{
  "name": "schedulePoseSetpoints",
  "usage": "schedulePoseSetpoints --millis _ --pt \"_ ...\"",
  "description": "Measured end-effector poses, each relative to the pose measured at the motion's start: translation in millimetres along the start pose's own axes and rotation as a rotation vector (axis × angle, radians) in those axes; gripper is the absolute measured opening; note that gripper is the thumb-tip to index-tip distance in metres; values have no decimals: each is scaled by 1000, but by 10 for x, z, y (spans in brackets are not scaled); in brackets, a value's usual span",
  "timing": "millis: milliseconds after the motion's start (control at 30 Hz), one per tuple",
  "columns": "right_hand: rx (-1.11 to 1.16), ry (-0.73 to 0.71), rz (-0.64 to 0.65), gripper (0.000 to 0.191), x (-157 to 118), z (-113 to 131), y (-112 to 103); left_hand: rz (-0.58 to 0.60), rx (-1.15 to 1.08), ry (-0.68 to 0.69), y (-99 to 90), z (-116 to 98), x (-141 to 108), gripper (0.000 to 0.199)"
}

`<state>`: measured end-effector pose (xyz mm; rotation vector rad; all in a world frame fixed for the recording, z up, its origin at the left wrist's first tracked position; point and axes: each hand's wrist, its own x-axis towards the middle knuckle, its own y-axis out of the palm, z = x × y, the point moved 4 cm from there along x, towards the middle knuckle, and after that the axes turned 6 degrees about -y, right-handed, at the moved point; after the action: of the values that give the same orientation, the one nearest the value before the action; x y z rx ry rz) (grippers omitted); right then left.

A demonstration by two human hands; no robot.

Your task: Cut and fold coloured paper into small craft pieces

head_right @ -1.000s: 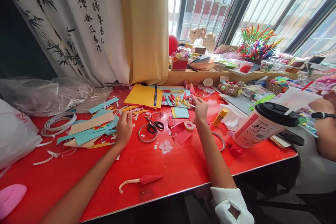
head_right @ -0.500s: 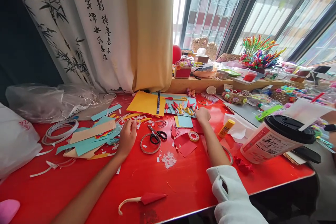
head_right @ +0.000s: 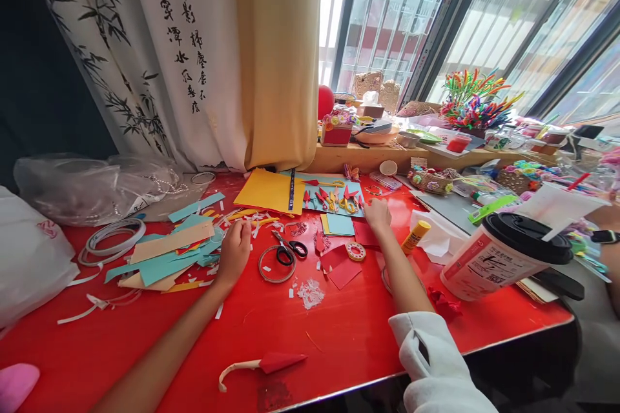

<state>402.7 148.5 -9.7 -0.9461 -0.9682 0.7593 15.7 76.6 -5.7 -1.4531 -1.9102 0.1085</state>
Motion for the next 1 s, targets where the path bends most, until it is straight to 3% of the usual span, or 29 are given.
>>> schedulePoseSetpoints --millis 167,367,500,533,600,700,833,900,1000 --pt "-11 -250 -76 43 -24 347 -68 1 -6 -10 17 16 16 24" --pt "13 -730 74 36 -112 1075 52 -33 -2 2 -16 -1 -10 21" --pt "25 -839 155 46 -176 1395 239 -82 169 86 -34 -34 240 17" --pt "31 -847 168 47 -177 1436 284 -31 285 116 20 -41 349 20" --pt "49 -851 186 45 -162 1476 356 202 630 212 239 -39 569 28" --pt "79 -850 207 37 -109 1474 418 356 748 320 573 -59 841 35" --pt "105 -828 212 32 -21 1417 428 522 846 492 979 -112 1013 37" --pt "116 -808 206 32 24 1374 427 585 886 553 1058 -122 1077 35" --pt "138 -775 198 31 89 1296 439 615 943 613 990 -107 1199 40"
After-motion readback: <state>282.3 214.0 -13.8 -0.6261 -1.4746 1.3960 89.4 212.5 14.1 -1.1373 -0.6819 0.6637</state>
